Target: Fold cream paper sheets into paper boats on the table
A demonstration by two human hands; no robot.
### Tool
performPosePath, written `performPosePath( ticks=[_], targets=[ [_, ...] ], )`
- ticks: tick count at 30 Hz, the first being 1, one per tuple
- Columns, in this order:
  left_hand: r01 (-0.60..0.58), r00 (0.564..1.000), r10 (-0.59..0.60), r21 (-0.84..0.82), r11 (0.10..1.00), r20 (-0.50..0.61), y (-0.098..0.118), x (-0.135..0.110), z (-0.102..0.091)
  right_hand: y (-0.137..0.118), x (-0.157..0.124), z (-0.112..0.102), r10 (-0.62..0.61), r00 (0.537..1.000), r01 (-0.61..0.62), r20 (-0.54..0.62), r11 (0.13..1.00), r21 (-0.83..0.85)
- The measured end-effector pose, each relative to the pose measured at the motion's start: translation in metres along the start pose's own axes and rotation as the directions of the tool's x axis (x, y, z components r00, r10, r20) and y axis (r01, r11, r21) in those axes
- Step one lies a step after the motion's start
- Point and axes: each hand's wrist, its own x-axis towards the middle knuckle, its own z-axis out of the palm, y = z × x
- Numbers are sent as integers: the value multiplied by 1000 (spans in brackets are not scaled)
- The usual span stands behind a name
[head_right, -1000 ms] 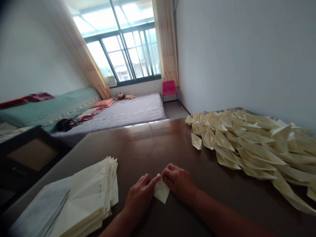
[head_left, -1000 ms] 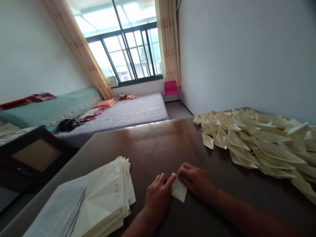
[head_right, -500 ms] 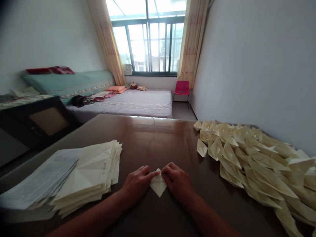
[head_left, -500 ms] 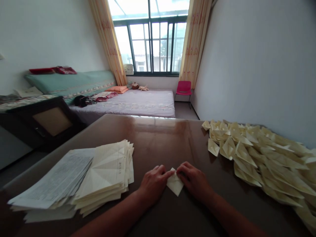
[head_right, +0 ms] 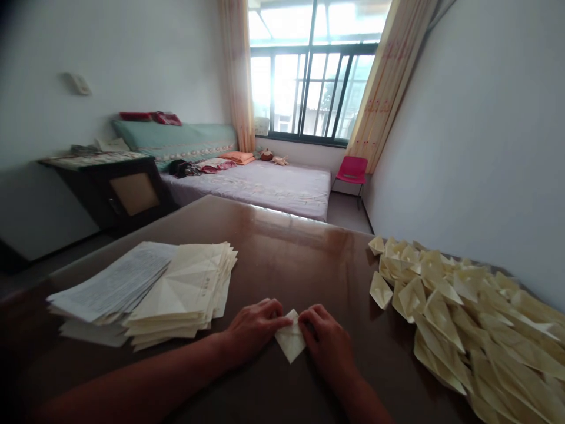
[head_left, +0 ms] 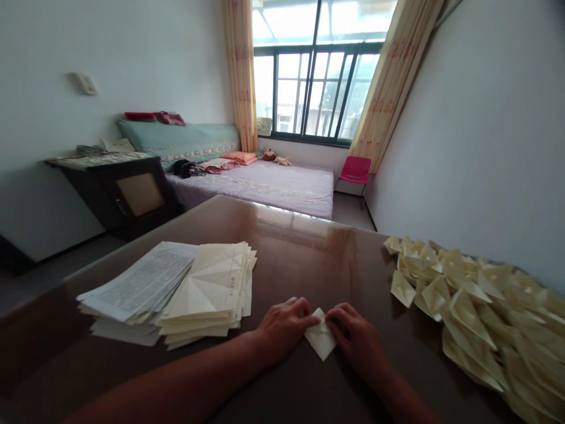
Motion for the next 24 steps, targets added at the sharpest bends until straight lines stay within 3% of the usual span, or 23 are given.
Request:
performPosePath(
  ticks=[24],
  targets=[
    [12, 1000, -12, -9, 1000, -2, -7, 1, 11, 5, 4, 7, 63, 996, -70, 66, 992, 107]
  ],
)
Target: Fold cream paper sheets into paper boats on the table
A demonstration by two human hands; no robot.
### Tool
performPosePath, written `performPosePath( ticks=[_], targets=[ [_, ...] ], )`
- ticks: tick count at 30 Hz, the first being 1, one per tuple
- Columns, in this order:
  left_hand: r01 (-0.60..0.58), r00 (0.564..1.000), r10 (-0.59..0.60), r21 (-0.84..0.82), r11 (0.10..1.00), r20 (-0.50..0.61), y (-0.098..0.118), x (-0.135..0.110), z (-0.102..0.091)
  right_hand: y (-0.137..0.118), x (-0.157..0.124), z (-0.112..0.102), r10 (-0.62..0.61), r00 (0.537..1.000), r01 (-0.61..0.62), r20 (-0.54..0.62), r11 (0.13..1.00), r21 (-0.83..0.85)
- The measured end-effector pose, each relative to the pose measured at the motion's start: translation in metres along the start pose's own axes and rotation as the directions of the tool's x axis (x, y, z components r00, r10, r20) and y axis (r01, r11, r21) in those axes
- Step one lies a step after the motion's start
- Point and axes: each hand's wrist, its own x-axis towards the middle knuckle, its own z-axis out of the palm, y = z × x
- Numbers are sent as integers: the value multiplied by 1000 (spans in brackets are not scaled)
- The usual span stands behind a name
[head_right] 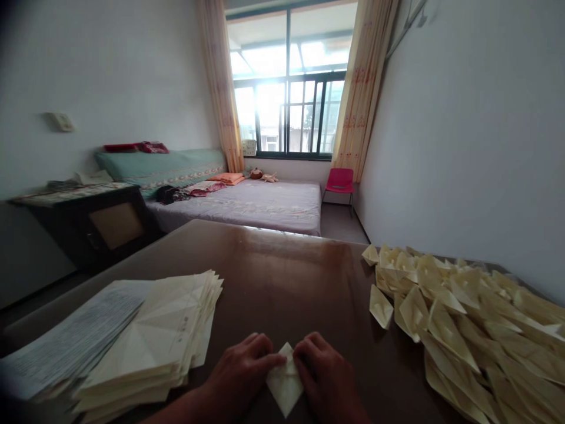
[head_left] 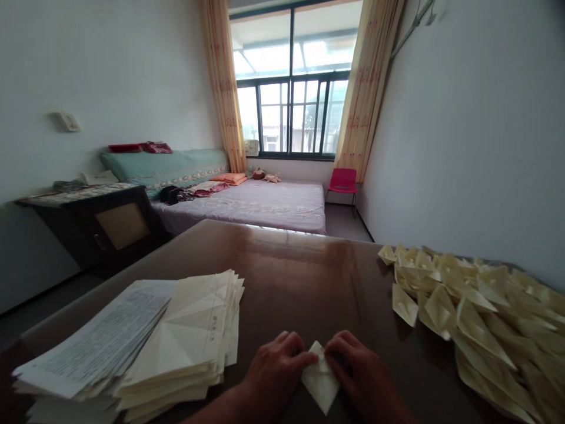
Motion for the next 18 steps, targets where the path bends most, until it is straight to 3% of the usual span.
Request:
performPosePath(
  ticks=[18],
  targets=[
    [-32, 999, 31, -18, 999, -40, -1, -1, 0, 2, 4, 1, 11, 1000, -9, 28, 998, -56]
  ],
)
